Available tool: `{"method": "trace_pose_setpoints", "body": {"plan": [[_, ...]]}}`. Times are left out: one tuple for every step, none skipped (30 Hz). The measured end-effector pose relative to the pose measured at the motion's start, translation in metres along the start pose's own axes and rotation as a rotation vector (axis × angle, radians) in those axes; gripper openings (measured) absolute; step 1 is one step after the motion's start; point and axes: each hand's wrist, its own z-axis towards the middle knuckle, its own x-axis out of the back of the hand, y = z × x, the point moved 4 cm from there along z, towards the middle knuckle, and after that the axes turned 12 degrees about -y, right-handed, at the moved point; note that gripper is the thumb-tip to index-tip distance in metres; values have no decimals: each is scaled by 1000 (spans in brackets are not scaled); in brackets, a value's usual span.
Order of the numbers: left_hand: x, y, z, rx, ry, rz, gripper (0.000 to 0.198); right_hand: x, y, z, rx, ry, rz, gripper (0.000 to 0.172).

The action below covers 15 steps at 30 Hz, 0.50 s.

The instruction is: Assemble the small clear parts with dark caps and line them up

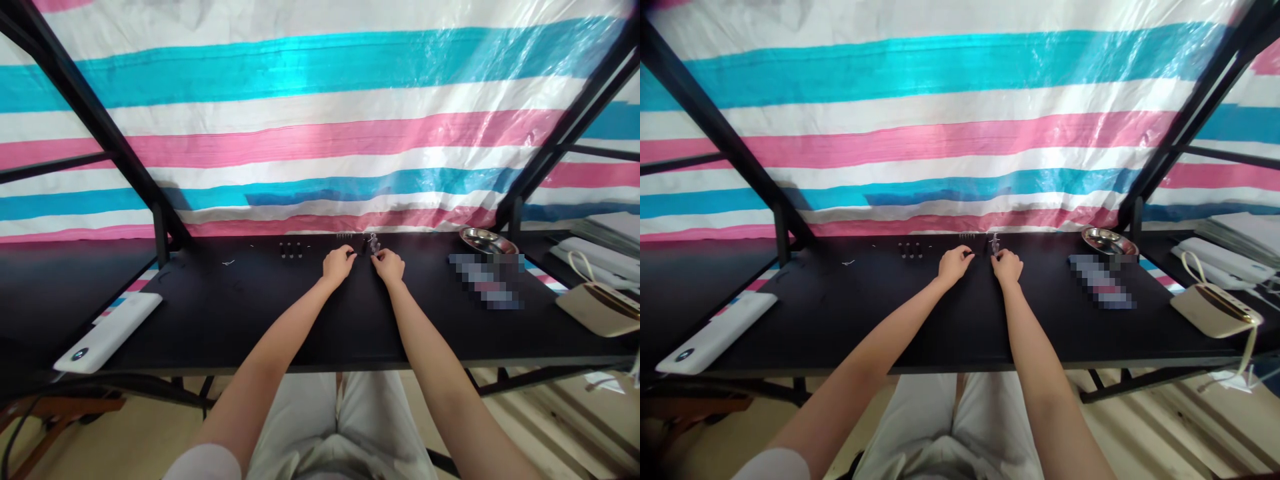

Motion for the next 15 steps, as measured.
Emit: {"method": "trace_pose_setpoints", "body": {"plan": [[5, -6, -4, -2, 8, -41, 23, 0, 0, 0, -2, -1, -1, 23], [11, -13, -9, 4, 20, -79, 22, -1, 0, 1, -4, -4, -2, 22], [16, -20, -15, 4, 40, -115, 22, -1, 0, 1, -7, -8, -4, 22], [20, -27, -20, 10, 57, -152, 22, -2, 0, 2, -10, -13, -6, 22], [24, -34, -25, 11, 78, -194, 23, -2, 1, 2, -12, -19, -7, 21], [27, -41, -30, 7, 92, -246, 24, -2, 1, 3, -15, -23, -7, 21], [28, -46, -34, 3, 97, -303, 25, -1, 1, 2, -16, -27, -6, 20], [29, -51, -37, -2, 100, -353, 26, -1, 1, 2, -17, -32, -2, 19], [29, -54, -40, -11, 97, -393, 27, 0, 1, 1, -14, -40, 4, 18], [28, -56, -42, -20, 90, -424, 27, 1, 0, -1, -6, -56, 14, 17], [28, -57, -44, -27, 81, -447, 28, 1, -1, -3, 13, -81, 29, 16], [27, -57, -44, -32, 70, -467, 29, 0, -4, -6, 49, -116, 49, 15], [27, -57, -45, -31, 58, -488, 30, -1, -8, -10, 102, -158, 73, 14], [27, -56, -45, -24, 49, -515, 31, -2, -14, -15, 172, -205, 97, 13], [26, -56, -44, -14, 41, -546, 32, -3, -21, -20, 253, -251, 117, 12]]}}
